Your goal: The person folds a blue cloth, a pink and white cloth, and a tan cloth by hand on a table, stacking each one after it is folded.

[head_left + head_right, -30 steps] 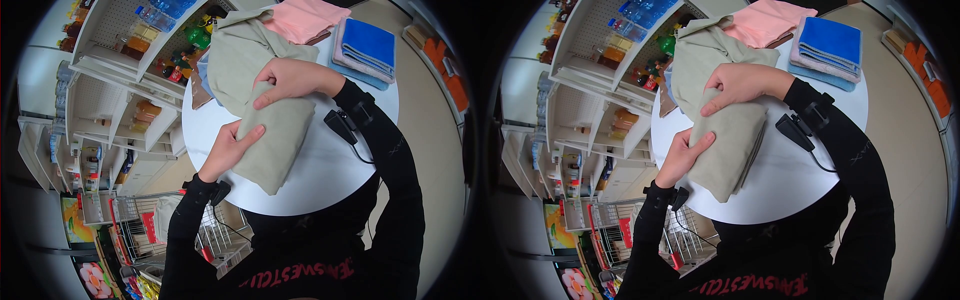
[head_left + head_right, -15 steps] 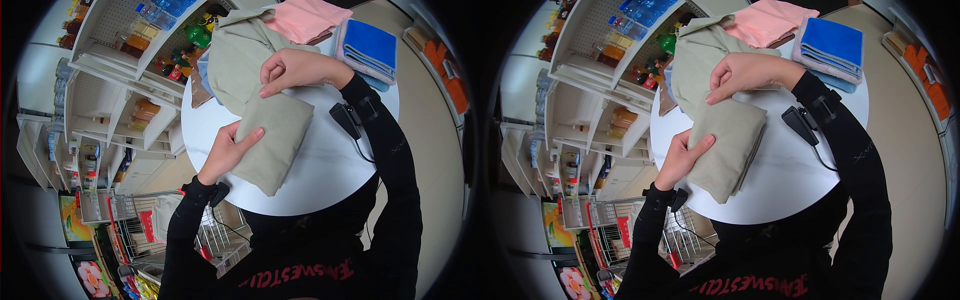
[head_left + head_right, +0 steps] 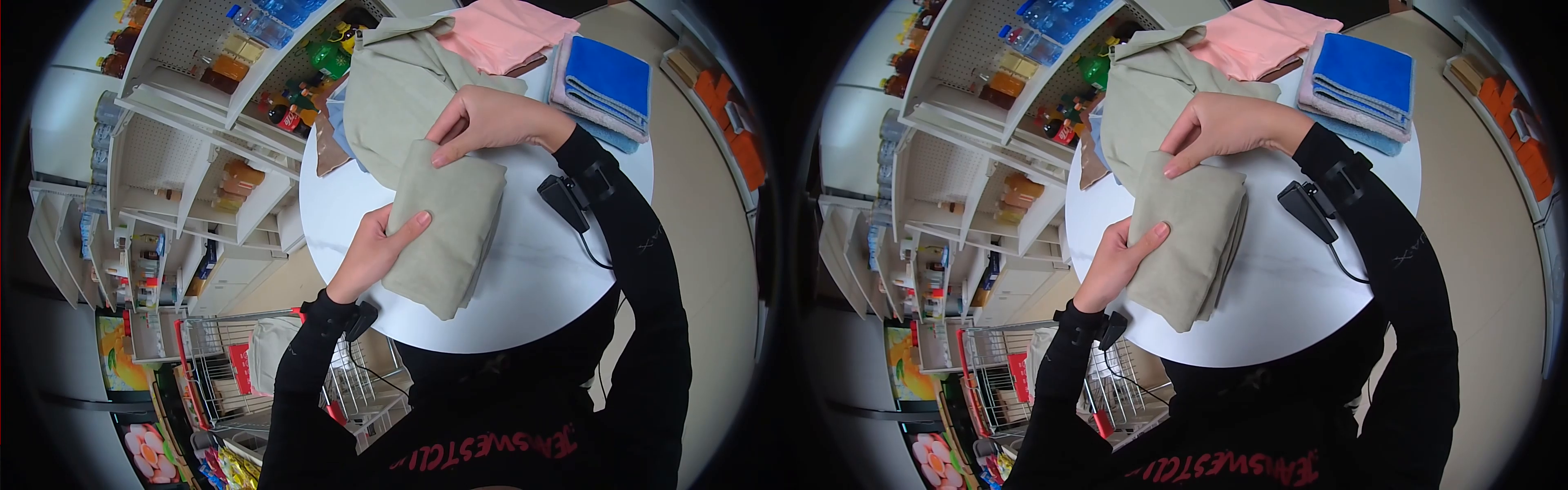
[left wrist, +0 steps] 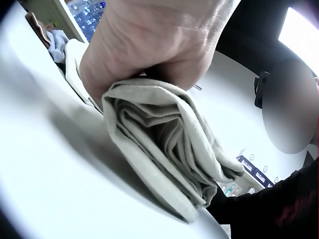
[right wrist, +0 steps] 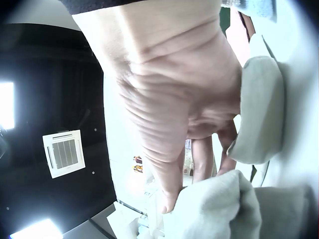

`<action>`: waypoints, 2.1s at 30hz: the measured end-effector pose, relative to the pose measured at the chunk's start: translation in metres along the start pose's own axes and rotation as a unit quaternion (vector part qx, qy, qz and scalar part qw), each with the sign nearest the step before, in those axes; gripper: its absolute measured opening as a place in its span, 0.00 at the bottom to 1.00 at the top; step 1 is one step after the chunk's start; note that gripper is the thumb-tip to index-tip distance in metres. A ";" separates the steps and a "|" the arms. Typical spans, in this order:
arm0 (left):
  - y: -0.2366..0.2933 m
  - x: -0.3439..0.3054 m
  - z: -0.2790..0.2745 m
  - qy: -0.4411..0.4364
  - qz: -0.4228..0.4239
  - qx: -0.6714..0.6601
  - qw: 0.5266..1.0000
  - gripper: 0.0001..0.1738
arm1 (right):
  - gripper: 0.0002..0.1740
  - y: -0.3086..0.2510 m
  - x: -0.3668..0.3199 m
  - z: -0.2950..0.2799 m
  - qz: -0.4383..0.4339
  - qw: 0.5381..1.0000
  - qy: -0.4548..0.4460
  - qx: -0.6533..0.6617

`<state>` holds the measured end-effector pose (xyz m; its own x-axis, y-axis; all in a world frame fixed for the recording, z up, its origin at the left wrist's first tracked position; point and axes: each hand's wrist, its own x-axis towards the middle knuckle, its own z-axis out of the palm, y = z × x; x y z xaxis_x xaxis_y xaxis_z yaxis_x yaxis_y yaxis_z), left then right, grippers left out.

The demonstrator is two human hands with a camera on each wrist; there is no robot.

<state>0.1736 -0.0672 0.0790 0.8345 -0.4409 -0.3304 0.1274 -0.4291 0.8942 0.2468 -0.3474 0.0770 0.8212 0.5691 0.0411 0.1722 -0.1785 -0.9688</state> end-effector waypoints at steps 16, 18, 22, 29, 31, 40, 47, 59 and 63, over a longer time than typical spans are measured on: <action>0.004 0.007 -0.011 0.007 0.018 0.004 1.000 0.24 | 0.28 0.002 0.005 0.002 0.048 0.999 0.016 -0.001; 0.004 0.008 -0.011 0.009 0.010 -0.010 1.000 0.25 | 0.30 -0.003 -0.003 0.010 0.058 0.989 -0.035 -0.130; 0.005 0.005 -0.005 0.004 0.016 0.024 1.000 0.26 | 0.36 0.004 0.000 0.004 0.041 0.987 -0.059 -0.144; -0.007 0.002 -0.036 0.046 0.008 -0.089 0.995 0.31 | 0.38 0.009 0.004 -0.003 0.018 0.997 0.012 -0.080; -0.011 0.002 -0.041 0.085 0.022 -0.147 0.985 0.32 | 0.39 0.010 0.007 0.001 0.008 0.995 0.071 -0.077; -0.016 0.006 -0.027 0.063 -0.031 -0.331 0.941 0.29 | 0.42 0.042 0.039 0.019 -0.096 0.976 0.194 -0.003; -0.032 0.010 -0.044 0.169 0.020 -0.140 0.976 0.28 | 0.47 0.026 0.012 0.025 -0.123 0.988 0.091 -0.024; -0.028 -0.011 -0.058 0.154 0.038 -0.204 0.966 0.31 | 0.44 -0.001 0.001 0.015 0.024 0.999 0.017 -0.041; -0.037 -0.015 -0.053 0.141 0.048 -0.112 0.982 0.31 | 0.40 0.011 0.007 0.017 0.006 0.997 0.023 -0.071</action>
<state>0.1853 -0.0029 0.0673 0.9598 -0.2208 -0.1735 0.1299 -0.1986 0.9714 0.2456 -0.3322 0.0623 0.8471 0.5295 0.0446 0.2353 -0.2986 -0.9249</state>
